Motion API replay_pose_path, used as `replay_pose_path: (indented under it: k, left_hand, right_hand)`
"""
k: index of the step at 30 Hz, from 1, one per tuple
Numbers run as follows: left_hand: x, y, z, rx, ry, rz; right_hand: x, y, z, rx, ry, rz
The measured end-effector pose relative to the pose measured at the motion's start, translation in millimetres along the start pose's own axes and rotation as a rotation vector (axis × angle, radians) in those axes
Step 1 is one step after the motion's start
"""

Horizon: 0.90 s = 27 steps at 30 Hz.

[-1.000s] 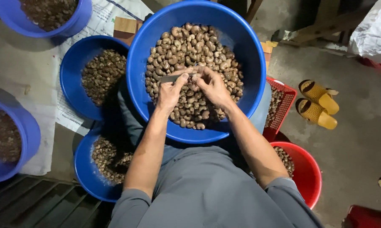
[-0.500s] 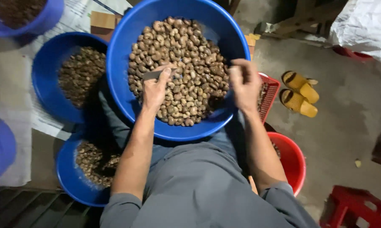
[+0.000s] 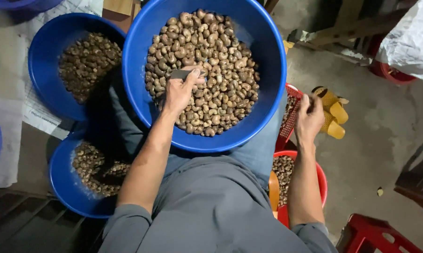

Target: Peeling individual nuts using a small knife while seated on the floor, surrounded by multiple containers of nuts.

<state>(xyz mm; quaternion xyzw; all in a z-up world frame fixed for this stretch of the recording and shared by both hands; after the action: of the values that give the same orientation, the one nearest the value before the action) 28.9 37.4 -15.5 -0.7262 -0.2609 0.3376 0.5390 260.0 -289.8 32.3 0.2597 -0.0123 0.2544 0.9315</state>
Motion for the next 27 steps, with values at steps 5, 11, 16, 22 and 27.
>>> replay_pose_path:
  k: [5,11,16,22,27]
  left_hand:
    - [1,-2,-6,0.072,0.017,0.014]
    - [-3,1,-2,0.176,0.004,0.047]
    - [-5,-13,-6,0.136,-0.003,0.006]
    - [-6,-34,-17,0.287,0.074,-0.123]
    - [-8,-36,-22,0.224,0.117,-0.174]
  right_hand:
    - [25,140,-5,0.129,-0.003,0.295]
    - [19,159,-170,-0.368,0.404,0.578]
    - [2,169,-192,-0.513,0.455,0.595]
    - [7,167,-173,0.204,0.668,0.295]
    - [5,169,-180,1.169,0.942,-0.249]
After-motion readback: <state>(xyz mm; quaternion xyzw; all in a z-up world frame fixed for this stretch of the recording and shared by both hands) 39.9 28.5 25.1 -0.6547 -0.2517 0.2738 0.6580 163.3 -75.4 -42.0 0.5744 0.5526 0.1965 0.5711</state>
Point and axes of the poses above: each hand's wrist, its own x-axis towards the middle knuckle, its own z-axis out of the back of the hand, y = z × x, the point moved 5 cm from there along x, towards the middle knuckle, and after that the axes turned 11 degrees about -x, right-handed, at the moved point
